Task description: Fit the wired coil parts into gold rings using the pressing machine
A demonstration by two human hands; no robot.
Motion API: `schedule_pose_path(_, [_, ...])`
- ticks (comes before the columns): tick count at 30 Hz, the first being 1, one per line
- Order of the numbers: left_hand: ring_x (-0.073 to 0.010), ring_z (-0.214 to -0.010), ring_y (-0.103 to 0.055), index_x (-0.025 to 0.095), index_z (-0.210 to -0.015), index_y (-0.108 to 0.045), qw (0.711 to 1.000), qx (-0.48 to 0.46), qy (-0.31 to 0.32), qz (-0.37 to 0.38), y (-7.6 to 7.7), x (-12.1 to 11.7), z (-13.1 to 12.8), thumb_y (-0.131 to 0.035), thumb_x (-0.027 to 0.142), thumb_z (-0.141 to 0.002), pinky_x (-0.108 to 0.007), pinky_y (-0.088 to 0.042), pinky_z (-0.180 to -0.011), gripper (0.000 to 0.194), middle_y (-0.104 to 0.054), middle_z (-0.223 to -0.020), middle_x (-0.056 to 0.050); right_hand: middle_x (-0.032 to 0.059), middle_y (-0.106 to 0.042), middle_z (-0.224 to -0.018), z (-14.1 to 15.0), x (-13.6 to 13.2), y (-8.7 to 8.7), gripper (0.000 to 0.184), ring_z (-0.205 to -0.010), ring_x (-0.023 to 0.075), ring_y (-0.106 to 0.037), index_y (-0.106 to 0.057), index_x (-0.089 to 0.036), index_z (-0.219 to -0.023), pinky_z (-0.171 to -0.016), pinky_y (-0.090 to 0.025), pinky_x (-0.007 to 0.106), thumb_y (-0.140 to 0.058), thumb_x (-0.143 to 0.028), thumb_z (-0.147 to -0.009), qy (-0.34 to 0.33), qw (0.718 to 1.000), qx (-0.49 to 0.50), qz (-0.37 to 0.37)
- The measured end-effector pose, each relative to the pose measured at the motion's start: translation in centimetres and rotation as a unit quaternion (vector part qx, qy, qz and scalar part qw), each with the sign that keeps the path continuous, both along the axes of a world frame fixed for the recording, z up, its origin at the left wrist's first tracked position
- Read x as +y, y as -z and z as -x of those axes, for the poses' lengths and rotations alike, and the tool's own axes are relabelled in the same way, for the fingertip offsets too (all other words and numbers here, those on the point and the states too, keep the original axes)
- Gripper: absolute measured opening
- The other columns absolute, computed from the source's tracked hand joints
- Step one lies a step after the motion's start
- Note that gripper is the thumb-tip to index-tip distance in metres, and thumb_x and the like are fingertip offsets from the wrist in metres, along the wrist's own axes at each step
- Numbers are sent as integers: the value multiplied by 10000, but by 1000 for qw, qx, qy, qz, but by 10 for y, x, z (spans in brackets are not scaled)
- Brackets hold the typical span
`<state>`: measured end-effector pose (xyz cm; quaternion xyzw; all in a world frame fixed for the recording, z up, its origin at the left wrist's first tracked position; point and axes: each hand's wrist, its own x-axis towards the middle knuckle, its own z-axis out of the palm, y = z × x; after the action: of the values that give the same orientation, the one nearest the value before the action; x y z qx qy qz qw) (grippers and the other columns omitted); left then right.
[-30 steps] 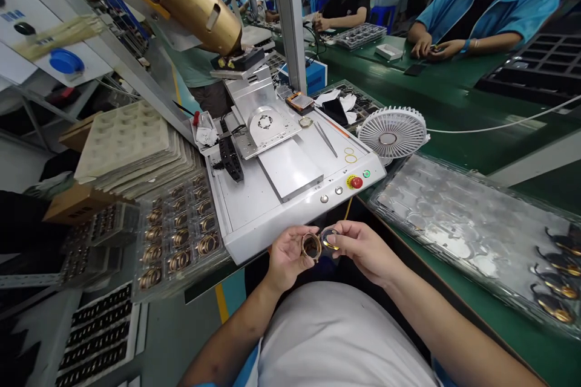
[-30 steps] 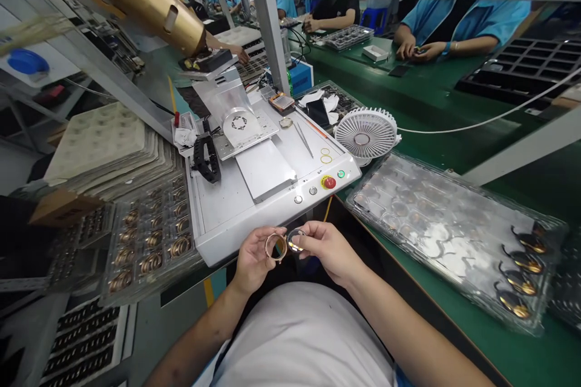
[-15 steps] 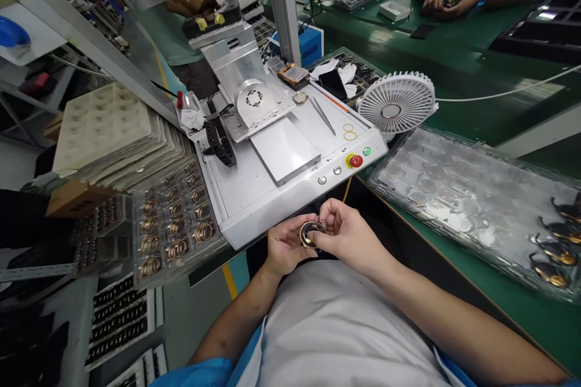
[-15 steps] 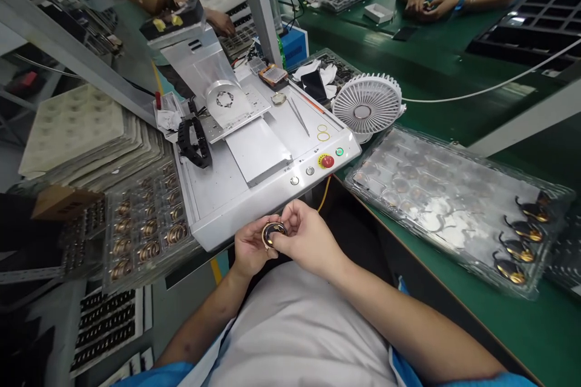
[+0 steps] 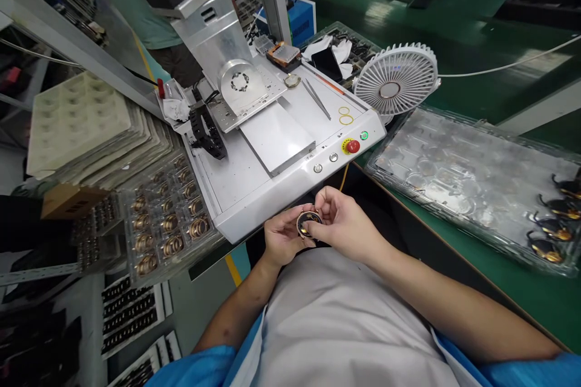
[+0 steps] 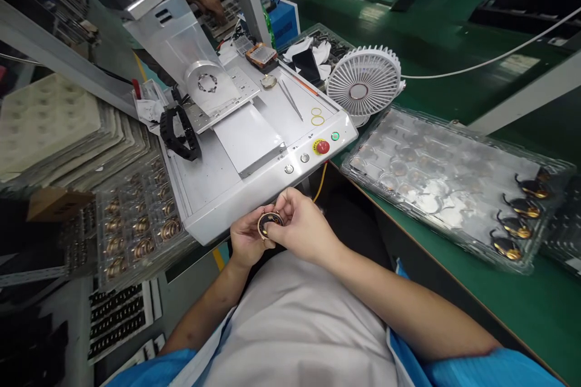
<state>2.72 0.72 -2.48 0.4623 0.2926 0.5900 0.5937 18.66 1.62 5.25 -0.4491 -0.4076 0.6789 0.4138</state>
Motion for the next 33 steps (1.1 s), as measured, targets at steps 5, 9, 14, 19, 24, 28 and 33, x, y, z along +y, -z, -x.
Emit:
schedule_pose_path(5, [-248,-925,-818,355,-1092,-814,999,5,-33,31,3,-2,-2,-1020,310,-546,-373,-691,-810,585,-828,-1119,-34,-69,-643,-615,-3,3,4,441,-538,139,-632,-448,-243,-820,-511,-474,224,-854,-285,-652,-18,997,64,43])
schedule_pose_path(9, [-263,-976,-812,354,-1104,-811,999,12,-42,13,7,-4,-2,-1002,290,-594,-388,-689,-843,548,-822,-1141,-37,-13,-677,-600,-10,4,14,500,-508,143,-628,-538,-207,-777,-496,-529,239,-960,-422,-617,-54,994,3,94])
schedule_pose_path(14, [-261,-1011,-806,369,-1153,-791,998,46,-29,-44,10,-4,3,-972,200,-648,-410,-660,-930,562,-809,-1177,-45,24,-676,-553,-6,-2,30,573,-440,120,-581,-513,-197,-631,-421,-505,214,-966,-545,-593,-51,993,52,98])
schedule_pose_path(19, [-270,-1053,-787,320,-1154,-797,997,41,-60,-5,13,-4,5,-959,293,-683,-417,-646,-927,499,-811,-1183,-73,12,-666,-538,1,8,34,569,-446,135,-609,-545,-193,-662,-413,-533,222,-954,-584,-599,-51,997,8,64])
schedule_pose_path(24, [-295,-1109,-763,280,-1210,-754,996,2,-58,64,3,-2,3,-886,350,-791,-474,-606,-1002,445,-771,-1229,-85,-25,-635,-523,-11,68,25,548,-387,141,-571,-591,-201,-854,-332,-471,207,-957,-549,-641,41,995,-92,2])
schedule_pose_path(28, [-239,-984,-789,315,-1268,-720,998,31,-19,55,-5,1,7,-926,207,-728,-365,-655,-832,589,-777,-1191,-59,-33,-588,-482,-18,117,13,395,-328,121,-487,-554,-207,-806,-301,-424,216,-856,-461,-823,152,984,-93,-14])
schedule_pose_path(33, [-197,-847,-774,223,-1348,-681,987,136,-81,-16,-6,0,11,-969,201,-649,-292,-637,-721,756,-799,-1169,-139,-34,-569,-479,-20,117,4,409,-327,76,-440,-536,-196,-685,-330,-349,182,-852,-417,-819,154,982,-87,-60])
